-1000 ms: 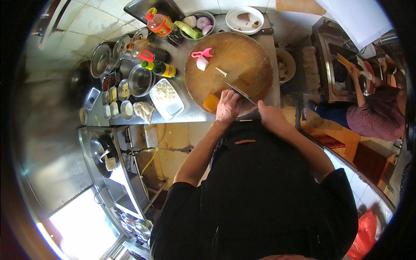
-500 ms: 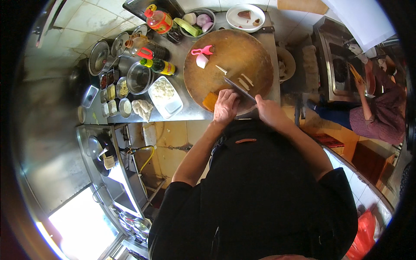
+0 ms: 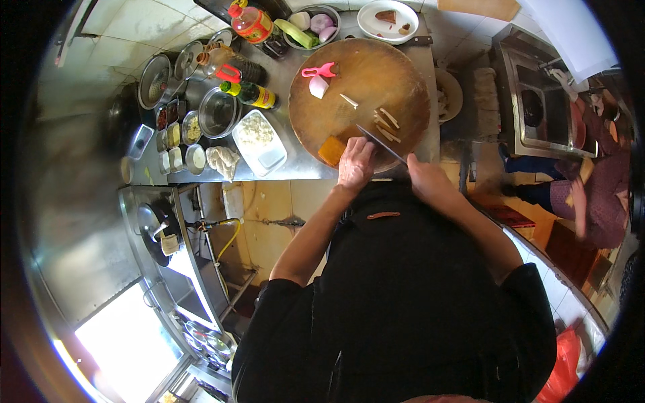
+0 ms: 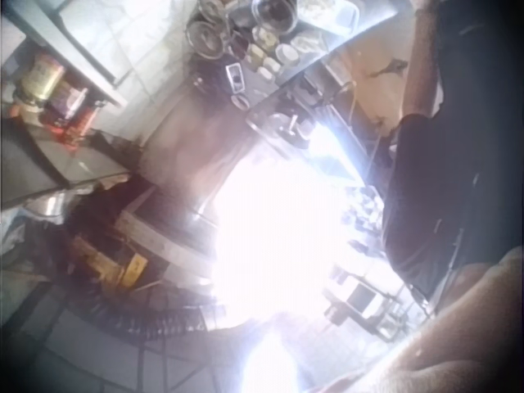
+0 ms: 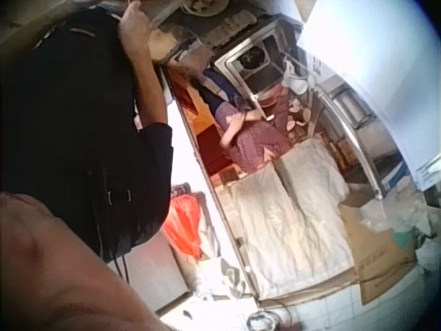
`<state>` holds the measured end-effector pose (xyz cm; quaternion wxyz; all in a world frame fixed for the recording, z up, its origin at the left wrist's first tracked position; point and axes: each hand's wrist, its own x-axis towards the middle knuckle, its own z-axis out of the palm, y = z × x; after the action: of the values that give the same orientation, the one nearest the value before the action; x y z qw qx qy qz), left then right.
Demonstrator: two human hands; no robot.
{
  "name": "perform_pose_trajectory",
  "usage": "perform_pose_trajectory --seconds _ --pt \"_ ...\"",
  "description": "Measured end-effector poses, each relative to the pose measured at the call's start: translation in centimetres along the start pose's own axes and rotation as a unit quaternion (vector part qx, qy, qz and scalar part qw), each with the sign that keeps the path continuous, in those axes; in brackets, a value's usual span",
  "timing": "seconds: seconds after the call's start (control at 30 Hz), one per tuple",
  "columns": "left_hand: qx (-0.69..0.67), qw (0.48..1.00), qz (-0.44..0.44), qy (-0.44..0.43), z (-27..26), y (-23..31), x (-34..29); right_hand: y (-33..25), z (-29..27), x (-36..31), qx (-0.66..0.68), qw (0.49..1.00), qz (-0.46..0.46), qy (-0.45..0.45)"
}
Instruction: The person stir-fries noodles in a wok, then retrieves a block of tofu from a refrigerator, washes it, and slices it on a cutting board. The person returns to stir-fry the noodles and transfers them into a strainer.
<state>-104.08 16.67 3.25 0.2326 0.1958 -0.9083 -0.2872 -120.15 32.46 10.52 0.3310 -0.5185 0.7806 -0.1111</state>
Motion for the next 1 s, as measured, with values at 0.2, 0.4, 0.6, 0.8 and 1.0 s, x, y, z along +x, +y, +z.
perform_pose_trajectory --seconds 0.2,0.4,0.6,0.8,1.0 --pt "-0.016 0.999 0.015 0.038 -0.2 0.4 -0.4 -0.5 0.1 0.0 0.016 1.0 0.006 0.01" --pt "-0.003 1.0 0.016 0.009 0.0 -0.2 -1.0 -0.9 -0.1 -0.4 0.0 1.0 0.004 -0.003" --pt "0.007 0.999 0.042 0.031 0.3 -0.6 -1.4 -1.0 -0.2 -0.4 -0.001 0.999 0.012 -0.037" --pt "0.005 0.998 0.053 0.037 0.3 -1.1 -1.7 -0.8 0.0 -0.1 0.022 1.0 0.009 -0.008" --pt "0.008 0.997 0.064 0.032 0.6 -1.7 -2.2 -0.6 0.5 0.4 0.006 0.999 0.007 -0.041"
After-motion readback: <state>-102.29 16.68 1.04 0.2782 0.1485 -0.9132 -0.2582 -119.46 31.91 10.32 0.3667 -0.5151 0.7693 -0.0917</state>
